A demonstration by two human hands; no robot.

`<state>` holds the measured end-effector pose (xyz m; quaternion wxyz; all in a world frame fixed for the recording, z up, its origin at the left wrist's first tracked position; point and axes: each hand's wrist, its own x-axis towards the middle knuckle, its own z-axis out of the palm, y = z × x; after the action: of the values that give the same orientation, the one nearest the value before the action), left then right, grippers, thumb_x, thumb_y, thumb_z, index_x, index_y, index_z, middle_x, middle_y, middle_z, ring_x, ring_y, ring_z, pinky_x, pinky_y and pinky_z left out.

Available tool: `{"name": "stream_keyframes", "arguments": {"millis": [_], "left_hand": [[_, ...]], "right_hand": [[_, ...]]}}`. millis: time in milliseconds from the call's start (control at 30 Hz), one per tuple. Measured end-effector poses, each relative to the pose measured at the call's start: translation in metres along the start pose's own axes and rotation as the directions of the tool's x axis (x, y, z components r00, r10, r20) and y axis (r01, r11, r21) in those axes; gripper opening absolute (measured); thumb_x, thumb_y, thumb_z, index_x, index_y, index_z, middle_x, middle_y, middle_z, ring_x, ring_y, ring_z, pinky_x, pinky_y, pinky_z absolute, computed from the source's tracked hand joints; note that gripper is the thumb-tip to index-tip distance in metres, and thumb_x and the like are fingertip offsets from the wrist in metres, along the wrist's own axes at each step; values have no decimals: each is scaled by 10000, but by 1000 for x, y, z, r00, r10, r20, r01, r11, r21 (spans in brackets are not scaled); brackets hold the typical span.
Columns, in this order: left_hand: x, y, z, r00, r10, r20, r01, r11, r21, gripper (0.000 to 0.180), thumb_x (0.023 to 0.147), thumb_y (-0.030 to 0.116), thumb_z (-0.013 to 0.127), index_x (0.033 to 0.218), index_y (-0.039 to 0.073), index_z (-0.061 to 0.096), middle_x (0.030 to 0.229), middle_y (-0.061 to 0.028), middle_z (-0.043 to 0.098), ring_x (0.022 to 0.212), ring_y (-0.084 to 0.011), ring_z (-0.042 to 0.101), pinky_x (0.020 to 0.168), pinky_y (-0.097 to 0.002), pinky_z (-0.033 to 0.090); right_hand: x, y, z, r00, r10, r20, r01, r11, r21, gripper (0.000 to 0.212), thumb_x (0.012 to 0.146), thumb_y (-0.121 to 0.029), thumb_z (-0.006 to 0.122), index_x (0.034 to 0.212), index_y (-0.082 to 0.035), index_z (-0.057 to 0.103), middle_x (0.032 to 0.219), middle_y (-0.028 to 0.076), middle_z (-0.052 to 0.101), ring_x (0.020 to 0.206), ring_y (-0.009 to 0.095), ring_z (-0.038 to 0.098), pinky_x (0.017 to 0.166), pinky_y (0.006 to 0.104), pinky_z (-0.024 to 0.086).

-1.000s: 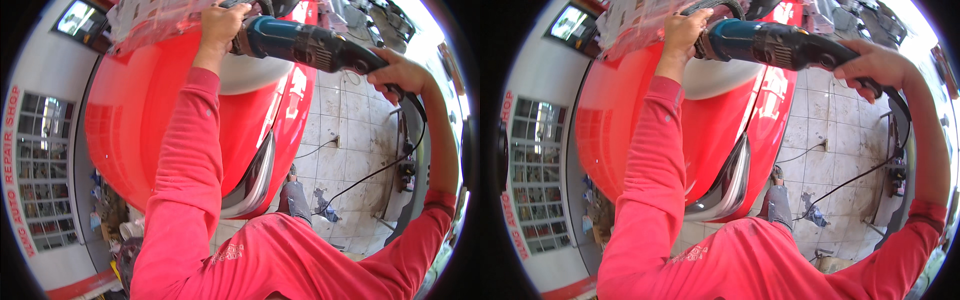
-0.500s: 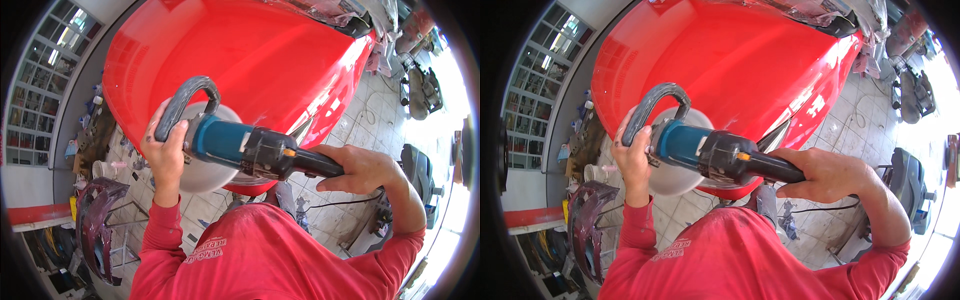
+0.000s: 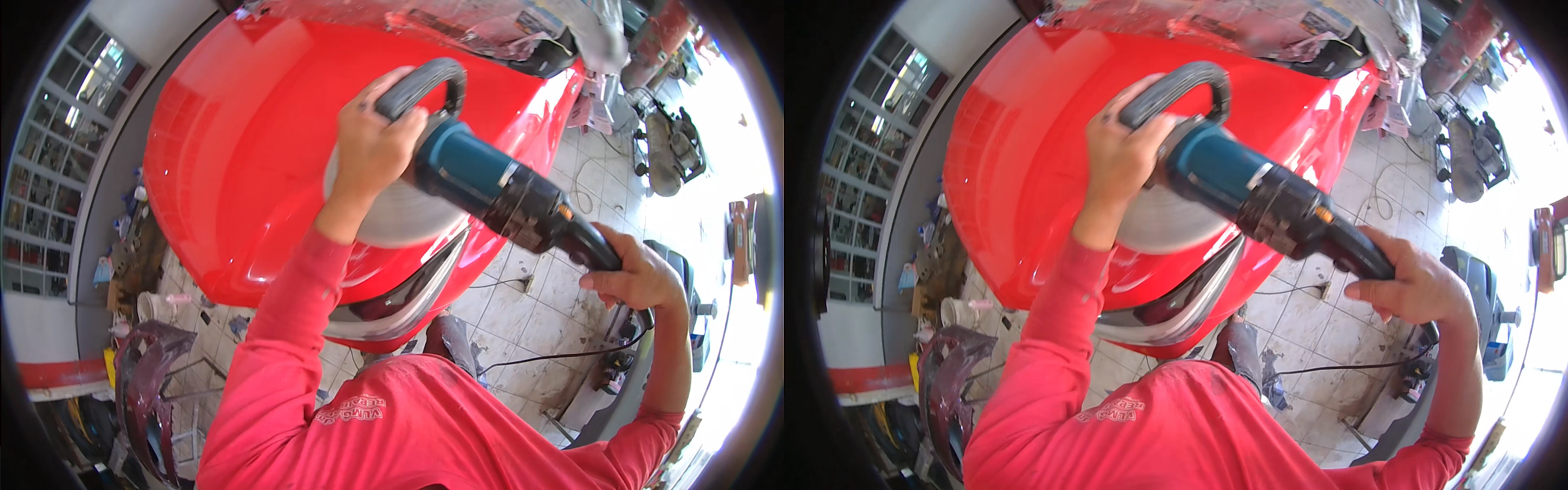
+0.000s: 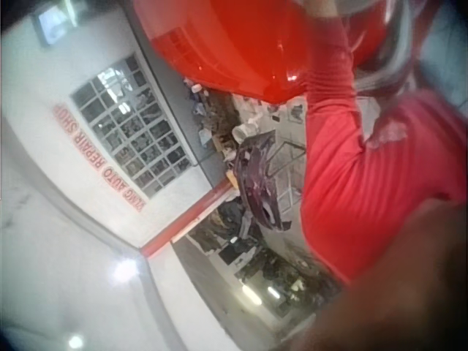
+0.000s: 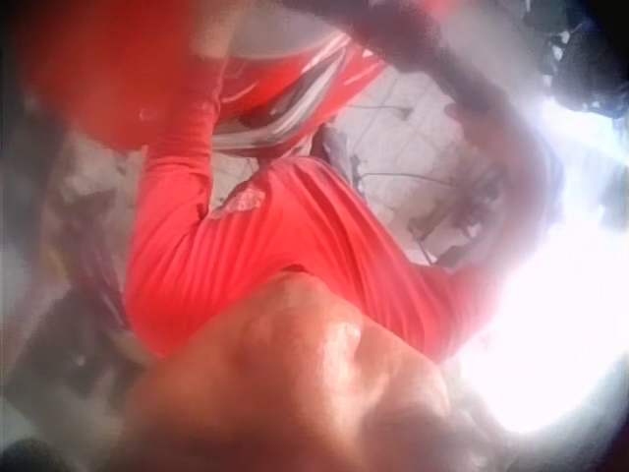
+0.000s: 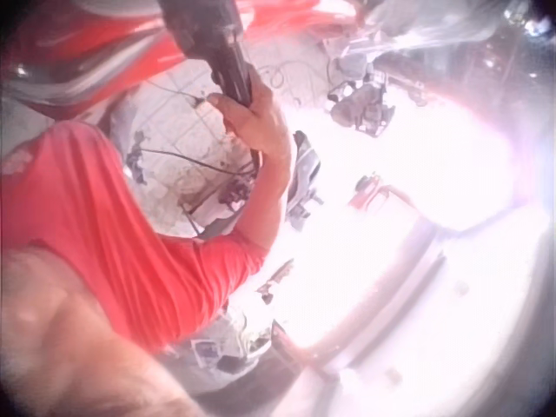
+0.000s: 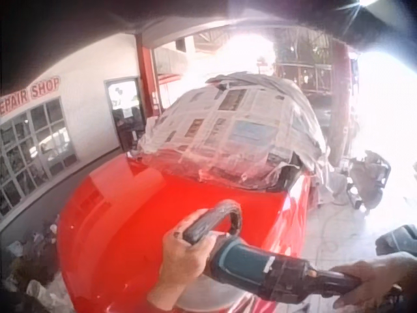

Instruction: The person uses a rotary polisher with a white pad to buff the surface of a red car hood. The person moves the tool across the hood in overlapping passes, covering the entire surface area.

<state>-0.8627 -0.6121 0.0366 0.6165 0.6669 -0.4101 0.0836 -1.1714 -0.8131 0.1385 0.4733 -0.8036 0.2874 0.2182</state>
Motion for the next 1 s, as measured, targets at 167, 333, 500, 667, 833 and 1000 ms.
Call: {"name": "stream_keyframes", "arguments": {"millis": [167, 333, 500, 667, 833, 1000], "left_hand": [[90, -45, 121, 983, 73, 168, -51, 989, -136, 385, 857, 132, 752, 1211, -18, 755, 1164, -164, 789, 981, -175, 770, 906, -322, 593], [130, -52, 167, 945, 238, 226, -151, 927, -344, 406, 864, 68, 678, 1230, -104, 720, 1051, -150, 800, 954, -197, 754, 871, -321, 581], [78, -42, 109, 967, 188, 172, -188, 982, -21, 396, 851, 142, 754, 1215, -13, 759, 1131, -162, 798, 974, -159, 767, 901, -314, 591], [-29, 3, -17, 989, 79, 125, -86, 995, 54, 473, 874, 73, 726, 1338, -23, 712, 1252, -167, 772, 1094, -208, 752, 981, -347, 576], [-135, 54, -122, 993, -107, 56, 97, 983, 155, 540, 878, 1, 749, 1401, -83, 645, 1316, -212, 734, 1191, -269, 722, 1026, -369, 567], [-185, 81, -161, 938, -347, 25, 342, 933, 110, 556, 880, -5, 754, 1396, -155, 610, 1303, -243, 722, 1154, -264, 727, 1013, -363, 570]], "right_hand": [[27, 58, -45, 972, 17, -235, 27, 982, 185, 649, 915, -140, 803, 1498, -45, 537, 766, 4, 591, 545, 113, 602, 494, 287, 485], [46, 87, -47, 940, 32, -340, 73, 954, 291, 737, 923, -169, 790, 1577, -42, 475, 743, 15, 584, 521, 134, 595, 486, 308, 480], [36, 74, -3, 969, 6, -247, 46, 978, 204, 628, 916, -164, 800, 1483, -54, 555, 701, 9, 587, 546, 115, 599, 510, 304, 479], [20, 70, 96, 981, -176, -86, 180, 983, 40, 644, 910, -173, 836, 1480, -76, 552, 890, 73, 738, 709, 195, 708, 682, 367, 564], [-21, 42, 182, 983, -173, 65, 172, 985, 21, 677, 898, -207, 819, 1502, -96, 535, 1021, 234, 771, 967, 420, 768, 861, 485, 590], [-36, 60, 233, 946, -297, 127, 294, 955, 43, 687, 916, -251, 775, 1534, -107, 511, 953, 257, 756, 901, 461, 746, 800, 531, 582]]}}
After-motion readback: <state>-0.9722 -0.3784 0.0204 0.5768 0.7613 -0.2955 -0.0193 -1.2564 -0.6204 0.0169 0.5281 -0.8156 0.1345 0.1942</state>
